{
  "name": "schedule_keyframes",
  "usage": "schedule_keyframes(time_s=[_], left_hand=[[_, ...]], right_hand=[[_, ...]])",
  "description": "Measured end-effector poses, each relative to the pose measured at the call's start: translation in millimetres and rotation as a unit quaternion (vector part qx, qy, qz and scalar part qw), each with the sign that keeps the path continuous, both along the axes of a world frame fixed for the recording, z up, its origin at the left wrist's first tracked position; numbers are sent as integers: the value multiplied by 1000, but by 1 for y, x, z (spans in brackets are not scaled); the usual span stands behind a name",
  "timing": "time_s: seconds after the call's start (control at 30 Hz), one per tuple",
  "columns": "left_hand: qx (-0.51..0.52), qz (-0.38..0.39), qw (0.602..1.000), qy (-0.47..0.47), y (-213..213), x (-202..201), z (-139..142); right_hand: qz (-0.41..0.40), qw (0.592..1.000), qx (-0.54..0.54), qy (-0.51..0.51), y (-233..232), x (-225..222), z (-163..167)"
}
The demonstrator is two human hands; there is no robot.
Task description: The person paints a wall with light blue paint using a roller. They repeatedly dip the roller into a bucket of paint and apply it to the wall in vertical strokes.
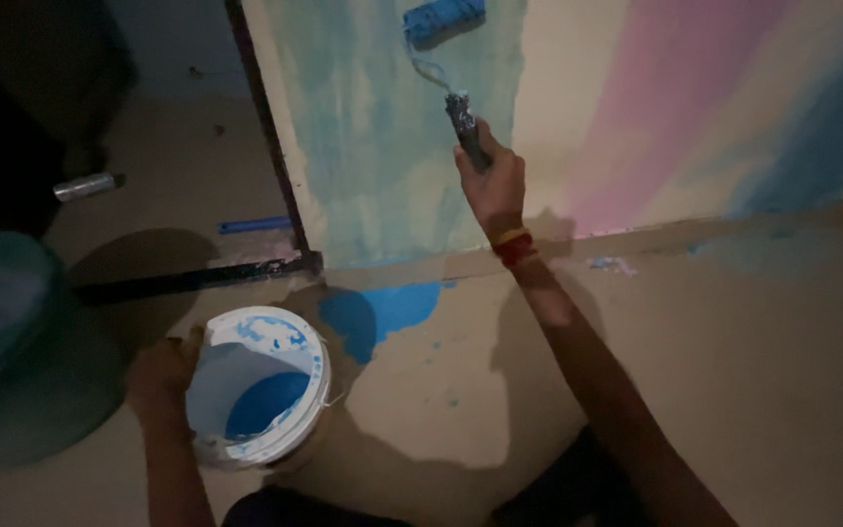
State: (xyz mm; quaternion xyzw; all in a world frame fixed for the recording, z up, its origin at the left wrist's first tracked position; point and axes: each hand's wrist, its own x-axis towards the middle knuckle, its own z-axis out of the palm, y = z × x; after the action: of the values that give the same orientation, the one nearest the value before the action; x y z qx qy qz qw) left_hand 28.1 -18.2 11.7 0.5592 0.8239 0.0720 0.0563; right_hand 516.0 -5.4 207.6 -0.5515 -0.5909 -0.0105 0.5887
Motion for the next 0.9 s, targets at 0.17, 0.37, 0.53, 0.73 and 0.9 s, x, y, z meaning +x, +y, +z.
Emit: schedule_keyframes(time_s=[0.17, 0.37, 0.53, 0.73, 0.9], left_hand=[[28, 3, 999, -14, 3, 1, 5], [60, -27, 998, 15, 4, 0, -1], [48, -21, 999, -13, 5, 1, -6], [55, -20, 998, -13, 4, 2, -4], [42, -31, 998, -25, 5, 3, -3]], right_hand=[[-37, 999, 4, -39, 4, 1, -10], [-42, 998, -24, -36, -1, 12, -41], [-50, 997, -21, -63, -1, 31, -79], [-85, 969, 133, -192, 2, 43, -98], [-14, 993, 67, -94, 7, 29, -55]])
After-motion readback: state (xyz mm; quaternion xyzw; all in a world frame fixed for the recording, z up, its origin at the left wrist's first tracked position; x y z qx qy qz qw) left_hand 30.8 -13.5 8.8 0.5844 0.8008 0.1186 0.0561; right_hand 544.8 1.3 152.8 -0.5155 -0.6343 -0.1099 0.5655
